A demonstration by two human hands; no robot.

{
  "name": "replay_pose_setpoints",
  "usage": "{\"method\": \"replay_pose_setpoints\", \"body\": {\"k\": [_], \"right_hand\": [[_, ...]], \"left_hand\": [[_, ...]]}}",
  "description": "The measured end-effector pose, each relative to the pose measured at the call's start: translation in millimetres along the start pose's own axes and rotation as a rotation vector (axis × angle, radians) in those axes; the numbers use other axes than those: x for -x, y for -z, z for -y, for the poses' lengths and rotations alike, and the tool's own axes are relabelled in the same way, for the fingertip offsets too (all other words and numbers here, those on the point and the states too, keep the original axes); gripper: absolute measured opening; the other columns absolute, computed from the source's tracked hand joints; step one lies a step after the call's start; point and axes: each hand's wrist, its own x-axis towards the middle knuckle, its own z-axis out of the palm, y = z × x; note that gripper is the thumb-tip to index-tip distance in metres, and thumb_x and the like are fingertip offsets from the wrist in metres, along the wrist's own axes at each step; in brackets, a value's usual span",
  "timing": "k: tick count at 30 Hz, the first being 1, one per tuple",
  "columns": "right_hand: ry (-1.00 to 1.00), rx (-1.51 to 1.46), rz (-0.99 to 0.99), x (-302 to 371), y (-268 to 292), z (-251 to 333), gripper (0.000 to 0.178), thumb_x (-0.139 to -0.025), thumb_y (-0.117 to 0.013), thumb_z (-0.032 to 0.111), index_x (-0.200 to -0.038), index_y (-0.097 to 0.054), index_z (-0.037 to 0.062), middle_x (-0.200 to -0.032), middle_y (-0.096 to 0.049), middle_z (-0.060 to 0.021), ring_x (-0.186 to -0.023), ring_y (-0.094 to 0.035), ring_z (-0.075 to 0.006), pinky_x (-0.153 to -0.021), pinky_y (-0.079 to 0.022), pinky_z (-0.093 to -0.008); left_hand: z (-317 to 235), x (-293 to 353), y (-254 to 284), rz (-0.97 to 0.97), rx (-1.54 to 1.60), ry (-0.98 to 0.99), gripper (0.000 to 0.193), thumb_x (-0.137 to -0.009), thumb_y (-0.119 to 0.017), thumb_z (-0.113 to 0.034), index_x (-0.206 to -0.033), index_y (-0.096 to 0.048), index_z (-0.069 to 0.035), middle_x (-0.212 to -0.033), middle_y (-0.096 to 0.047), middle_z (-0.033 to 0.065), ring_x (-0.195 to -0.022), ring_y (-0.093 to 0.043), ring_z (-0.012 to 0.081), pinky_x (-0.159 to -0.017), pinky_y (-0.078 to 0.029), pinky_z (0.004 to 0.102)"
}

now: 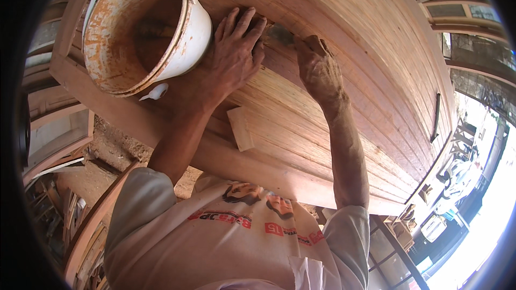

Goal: The person patches a wooden surface by applying filler from a bucket and adhesive from a small bottle, using a putty knife and their hands to smooth the material into the wood.

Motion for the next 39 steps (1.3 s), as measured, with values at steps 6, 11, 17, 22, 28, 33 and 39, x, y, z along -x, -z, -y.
{"method": "replay_pose_setpoints", "body": {"k": [6,11,17,22,28,33,39], "right_hand": [[0.055,-0.016,-0.11,4,-10,-4,0.032,-0.105,-0.064,0.005,-0.135,-0.074,0.003,-0.116,-0.073,-0.0174,-0.106,-0.073,-0.0367,-0.091,-0.06,-0.0474],[0.069,-0.021,-0.091,-3,-10,11,0.035,-0.102,-0.065,0.003,-0.136,-0.073,0.0027,-0.121,-0.072,-0.0184,-0.113,-0.071,-0.0385,-0.094,-0.06,-0.0482],[0.119,-0.047,-0.137,-5,-6,13,0.035,-0.103,-0.068,0.008,-0.138,-0.073,0.0027,-0.122,-0.072,-0.0179,-0.113,-0.071,-0.0381,-0.094,-0.06,-0.0477],[0.003,-0.056,-0.093,24,5,6,0.031,-0.104,-0.07,0.009,-0.135,-0.075,0.0059,-0.12,-0.071,-0.0153,-0.111,-0.071,-0.036,-0.093,-0.061,-0.0466],[-0.01,-0.053,-0.043,41,1,2,0.031,-0.104,-0.064,0.006,-0.133,-0.075,0.0092,-0.119,-0.068,-0.0135,-0.112,-0.07,-0.0357,-0.093,-0.062,-0.0465],[-0.027,-0.102,-0.032,23,-6,22,0.031,-0.102,-0.063,0.006,-0.13,-0.075,0.0074,-0.12,-0.068,-0.0154,-0.116,-0.069,-0.0368,-0.095,-0.061,-0.0483],[0.027,-0.105,-0.086,5,-17,34,0.034,-0.101,-0.064,0.005,-0.134,-0.073,0.0049,-0.121,-0.069,-0.0178,-0.118,-0.068,-0.039,-0.097,-0.06,-0.0502]], "left_hand": [[-1,-1,0,-0.002,-0.007,-0.002,0.054,-0.101,-0.067,-0.023,-0.153,-0.064,-0.007,-0.168,-0.045,0.0201,-0.158,-0.036,0.0459,-0.131,-0.031,0.0618],[0,0,2,-0.003,-0.001,-0.01,0.054,-0.101,-0.067,-0.023,-0.153,-0.065,-0.009,-0.168,-0.046,0.0201,-0.158,-0.036,0.046,-0.131,-0.031,0.0621],[5,0,0,-0.038,0.04,-0.006,0.057,-0.101,-0.068,-0.02,-0.155,-0.062,-0.005,-0.169,-0.045,0.0225,-0.157,-0.037,0.0476,-0.13,-0.032,0.0612],[6,17,8,-0.016,0.107,-0.015,0.057,-0.101,-0.071,-0.019,-0.154,-0.061,-0.002,-0.169,-0.044,0.0231,-0.157,-0.038,0.0484,-0.13,-0.034,0.0606],[2,21,12,0.007,0.036,-0.06,0.053,-0.102,-0.071,-0.02,-0.15,-0.063,0.0,-0.165,-0.047,0.0252,-0.155,-0.039,0.0492,-0.13,-0.033,0.0615],[4,23,11,0.015,0.038,-0.052,0.052,-0.102,-0.071,-0.021,-0.15,-0.065,-0.003,-0.168,-0.045,0.0218,-0.156,-0.038,0.0493,-0.13,-0.034,0.0618],[7,23,14,-0.033,0.071,-0.046,0.052,-0.102,-0.071,-0.019,-0.151,-0.064,-0.002,-0.166,-0.048,0.0227,-0.155,-0.041,0.0485,-0.129,-0.035,0.0613]]}}
